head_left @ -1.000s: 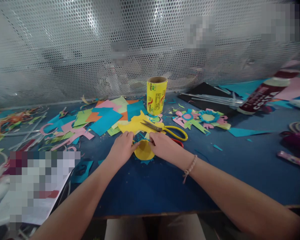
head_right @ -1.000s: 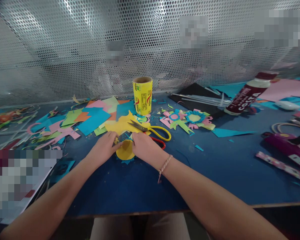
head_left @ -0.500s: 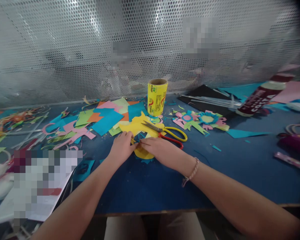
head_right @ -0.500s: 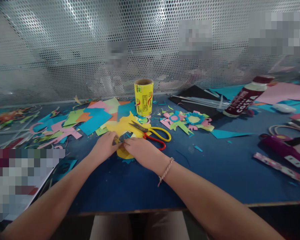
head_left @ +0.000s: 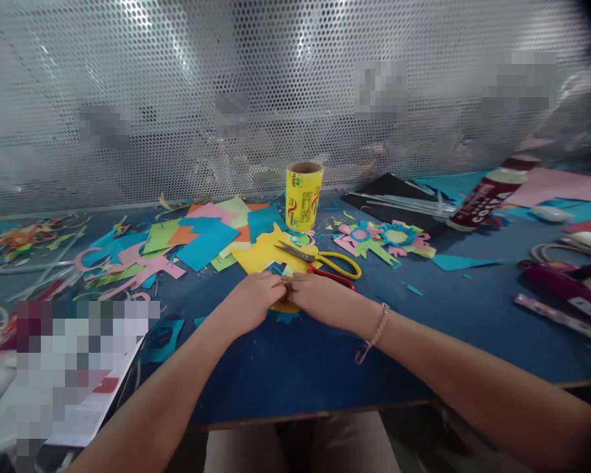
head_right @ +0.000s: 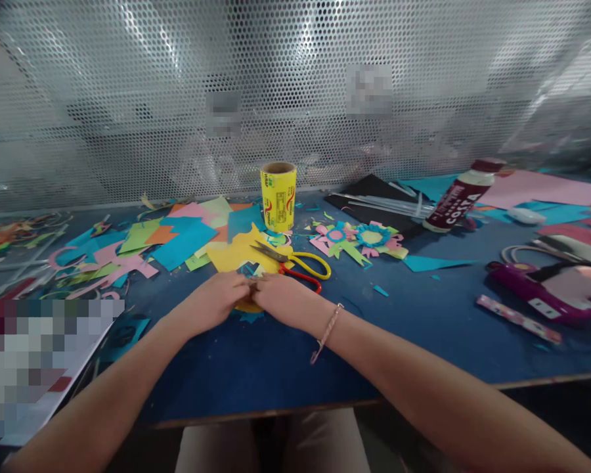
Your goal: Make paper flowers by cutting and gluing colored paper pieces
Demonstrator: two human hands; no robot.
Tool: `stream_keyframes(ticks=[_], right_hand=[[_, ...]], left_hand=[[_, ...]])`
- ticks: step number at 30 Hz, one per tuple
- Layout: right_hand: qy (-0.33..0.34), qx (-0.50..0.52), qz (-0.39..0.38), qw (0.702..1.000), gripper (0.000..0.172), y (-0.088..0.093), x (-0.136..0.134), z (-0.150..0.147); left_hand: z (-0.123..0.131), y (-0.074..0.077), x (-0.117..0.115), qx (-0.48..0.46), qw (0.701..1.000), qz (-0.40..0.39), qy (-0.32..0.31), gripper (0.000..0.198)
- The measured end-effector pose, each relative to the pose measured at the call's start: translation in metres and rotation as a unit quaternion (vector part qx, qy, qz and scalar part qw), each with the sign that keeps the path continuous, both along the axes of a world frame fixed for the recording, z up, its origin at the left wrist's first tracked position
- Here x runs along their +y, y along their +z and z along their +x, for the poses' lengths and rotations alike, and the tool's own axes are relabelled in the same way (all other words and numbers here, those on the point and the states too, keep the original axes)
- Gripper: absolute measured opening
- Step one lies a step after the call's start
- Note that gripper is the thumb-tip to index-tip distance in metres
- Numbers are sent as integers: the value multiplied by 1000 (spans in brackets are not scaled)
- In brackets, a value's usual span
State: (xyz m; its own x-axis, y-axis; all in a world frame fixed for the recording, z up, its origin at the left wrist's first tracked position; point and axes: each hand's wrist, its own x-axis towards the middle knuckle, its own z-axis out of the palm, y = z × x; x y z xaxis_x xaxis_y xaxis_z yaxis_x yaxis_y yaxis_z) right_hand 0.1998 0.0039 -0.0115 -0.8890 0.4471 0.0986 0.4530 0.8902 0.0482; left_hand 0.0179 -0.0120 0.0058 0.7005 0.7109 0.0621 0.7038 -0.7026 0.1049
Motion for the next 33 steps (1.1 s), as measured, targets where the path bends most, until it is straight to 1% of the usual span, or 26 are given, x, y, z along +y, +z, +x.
stream_keyframes(ticks=[1,2,5,7,12,14,17,20,22,25,28,30,33], right_hand=[[7,-11,15,1000,20,-1,-1,0],[15,-16,30,999,20,-1,-1,0],[24,-5,53,998,27,-1,-2,1],[30,0,58,998,29,0,-2,1],[50,-8,67,997,22,7,-5,4],[39,-14,69,997,21,11,-9,5],[29,-27,62,997,25,12,-20,9],[40,-21,54,997,33,7,-30,12],[32,-7,41,999,38,2,-35,14],[10,19,12,1000,42,-3,-38,17],[4,23,-19,1000,45,-7,-40,20],[2,25,-33,999,49,-8,-42,23],[-8,38,-48,998,55,-4,-46,27]], left_hand=[[0,2,-1,-5,1000,-15,-24,20],[-1,3,-2,-15,999,-29,-34,21],[-4,7,-4,-48,996,-64,-32,19],[-6,9,-3,-58,995,-78,-35,18],[-5,9,-3,-40,996,-73,-39,17],[-3,10,-5,-16,998,-52,-26,17],[-1,11,-9,16,999,-29,13,19],[2,14,-13,19,998,-44,50,23],[3,16,-17,15,996,-57,67,27],[5,21,-24,20,994,-66,86,29],[8,23,-36,69,990,-79,90,25],[11,22,-43,95,987,-72,104,25],[15,18,-51,112,985,-52,117,34]])
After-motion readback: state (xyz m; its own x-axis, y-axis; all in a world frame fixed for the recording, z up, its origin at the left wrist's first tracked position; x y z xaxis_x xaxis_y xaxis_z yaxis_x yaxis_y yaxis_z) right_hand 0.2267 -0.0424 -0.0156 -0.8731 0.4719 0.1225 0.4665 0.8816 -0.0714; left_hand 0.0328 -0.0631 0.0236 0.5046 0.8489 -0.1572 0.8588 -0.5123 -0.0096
